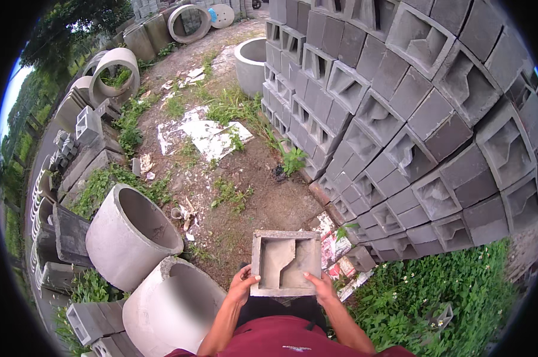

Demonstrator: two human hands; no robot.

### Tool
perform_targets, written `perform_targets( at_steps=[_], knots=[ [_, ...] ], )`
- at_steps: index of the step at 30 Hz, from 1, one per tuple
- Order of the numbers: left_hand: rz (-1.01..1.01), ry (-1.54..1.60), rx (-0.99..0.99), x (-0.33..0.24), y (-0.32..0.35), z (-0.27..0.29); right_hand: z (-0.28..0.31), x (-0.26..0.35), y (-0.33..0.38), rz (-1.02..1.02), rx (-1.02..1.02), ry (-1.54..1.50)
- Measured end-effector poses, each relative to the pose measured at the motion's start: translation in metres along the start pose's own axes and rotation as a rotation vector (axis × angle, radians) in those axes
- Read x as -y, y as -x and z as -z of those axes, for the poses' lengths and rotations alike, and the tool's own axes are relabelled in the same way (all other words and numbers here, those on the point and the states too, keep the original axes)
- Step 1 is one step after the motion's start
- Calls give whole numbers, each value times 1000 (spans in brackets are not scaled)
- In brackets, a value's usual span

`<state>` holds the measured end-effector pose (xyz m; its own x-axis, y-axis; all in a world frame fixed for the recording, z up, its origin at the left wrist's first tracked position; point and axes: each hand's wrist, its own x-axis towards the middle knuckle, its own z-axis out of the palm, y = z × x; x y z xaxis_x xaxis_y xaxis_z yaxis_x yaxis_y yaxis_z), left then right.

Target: The person picks up concrete ventilation blocks from the ground and places them into the bed of a truck to arrange them.

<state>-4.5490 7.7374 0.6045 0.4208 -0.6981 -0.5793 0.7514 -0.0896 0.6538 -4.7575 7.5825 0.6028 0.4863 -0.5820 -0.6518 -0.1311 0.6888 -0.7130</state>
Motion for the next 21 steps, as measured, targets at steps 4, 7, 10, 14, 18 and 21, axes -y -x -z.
perform_targets(
  at_steps=[4,7,10,14,18,21],
  knots=[
    [-74,-5,-132,-77,10,64,-100,5,-37,-33,109,43],
    [-122,60,-200,-123,3,109,-177,22,-60,-30,201,65],
    [-179,40,-255,-164,-12,144,-242,44,-87,-6,266,134],
    [-193,24,-307,-230,-40,159,-311,72,-147,85,386,206],
    [-257,94,-469,-287,-96,174,-386,112,-213,157,466,254],
    [-317,117,-465,-344,-153,196,-441,141,-278,132,472,270]
  ],
)
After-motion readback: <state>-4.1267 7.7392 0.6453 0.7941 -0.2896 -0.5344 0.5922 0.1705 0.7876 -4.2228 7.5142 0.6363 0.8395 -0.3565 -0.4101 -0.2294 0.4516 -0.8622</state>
